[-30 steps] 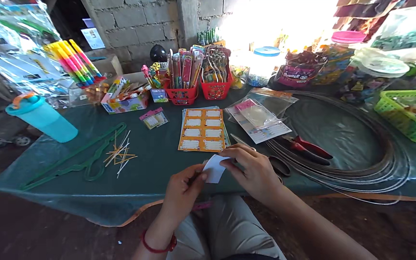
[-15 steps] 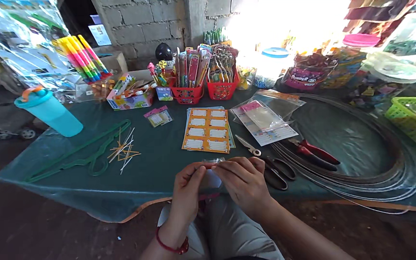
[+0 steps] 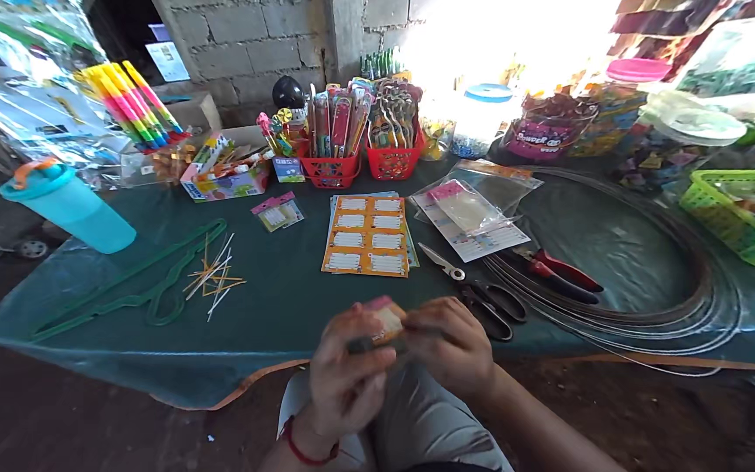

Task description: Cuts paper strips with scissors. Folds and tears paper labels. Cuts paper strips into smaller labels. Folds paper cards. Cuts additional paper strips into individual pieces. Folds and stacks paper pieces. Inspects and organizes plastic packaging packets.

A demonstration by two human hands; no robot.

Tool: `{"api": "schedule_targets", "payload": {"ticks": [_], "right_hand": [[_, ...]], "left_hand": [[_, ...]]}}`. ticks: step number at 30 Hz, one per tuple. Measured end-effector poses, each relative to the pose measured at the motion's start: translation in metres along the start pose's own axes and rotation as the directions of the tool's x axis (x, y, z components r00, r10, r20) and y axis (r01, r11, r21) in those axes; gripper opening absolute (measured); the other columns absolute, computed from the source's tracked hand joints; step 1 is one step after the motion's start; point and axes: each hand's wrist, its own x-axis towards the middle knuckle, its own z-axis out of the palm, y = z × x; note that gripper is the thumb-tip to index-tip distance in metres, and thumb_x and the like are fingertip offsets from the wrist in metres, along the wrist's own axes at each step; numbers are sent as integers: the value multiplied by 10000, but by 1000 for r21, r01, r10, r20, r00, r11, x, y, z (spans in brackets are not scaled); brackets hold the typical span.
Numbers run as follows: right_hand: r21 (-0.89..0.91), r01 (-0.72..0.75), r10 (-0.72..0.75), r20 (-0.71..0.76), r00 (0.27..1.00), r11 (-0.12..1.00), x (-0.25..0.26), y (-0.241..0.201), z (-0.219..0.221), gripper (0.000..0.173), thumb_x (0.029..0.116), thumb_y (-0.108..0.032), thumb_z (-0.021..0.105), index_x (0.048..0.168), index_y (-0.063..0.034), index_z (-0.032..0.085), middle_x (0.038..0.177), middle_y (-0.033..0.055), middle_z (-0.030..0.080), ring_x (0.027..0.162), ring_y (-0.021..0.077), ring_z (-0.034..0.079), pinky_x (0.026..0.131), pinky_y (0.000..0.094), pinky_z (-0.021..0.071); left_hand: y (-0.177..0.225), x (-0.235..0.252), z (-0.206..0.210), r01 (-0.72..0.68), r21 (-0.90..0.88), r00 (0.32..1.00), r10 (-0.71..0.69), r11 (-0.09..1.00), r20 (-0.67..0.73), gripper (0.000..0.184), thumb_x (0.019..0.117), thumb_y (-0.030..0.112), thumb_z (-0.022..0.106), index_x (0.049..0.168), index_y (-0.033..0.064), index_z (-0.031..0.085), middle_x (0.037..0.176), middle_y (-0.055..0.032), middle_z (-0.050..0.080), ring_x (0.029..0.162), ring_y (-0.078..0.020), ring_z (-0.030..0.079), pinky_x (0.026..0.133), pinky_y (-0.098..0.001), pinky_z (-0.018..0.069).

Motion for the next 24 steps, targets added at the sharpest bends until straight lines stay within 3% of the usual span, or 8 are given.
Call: {"api": "schedule_targets", "payload": {"ticks": [3, 8, 14, 24], "right_hand": [[-114, 237, -241, -18, 970, 965, -19, -1, -9, 32, 1018, -113, 576, 1021, -141, 561, 1065, 48, 634, 1011, 181, 618, 927, 303, 487], [-162, 373, -370, 48, 928, 914, -38, -7, -8, 57, 1018, -101, 579, 965, -107, 601, 1058, 61, 664, 1002, 176, 617, 943, 306, 460], [-154, 387, -383, 60, 922, 909, -41, -10, -4, 62, 1014, -100, 574, 962, -115, 604, 1044, 48, 673, 998, 170, 619, 940, 301, 459], [-125, 271, -270, 24, 962, 954, -37, -7, -7, 32, 1018, -142, 582, 1048, -146, 588, 1111, 25, 636, 1024, 155, 588, 941, 283, 440]], "left_hand": [[-8, -25, -11, -215, 349, 977, 203, 912, 69, 272, 1000, 327, 625, 1259, 262, 574, 1358, 84, 523, 1306, -77, 483, 1133, -316, 363], [-17, -41, -19, -166, 445, 986, 158, 880, 57, 212, 1004, 268, 641, 1190, 233, 546, 1238, 50, 545, 1188, -84, 534, 1047, -249, 416], [-15, -38, -20, -215, 436, 977, 200, 874, 81, 72, 1025, 200, 599, 1096, 197, 609, 1144, 29, 574, 1080, -96, 558, 980, -235, 435], [-11, -33, -19, -226, 400, 974, 198, 888, 110, 57, 1020, 174, 620, 1072, 178, 642, 1138, 37, 669, 1124, -110, 612, 1015, -277, 466]]}}
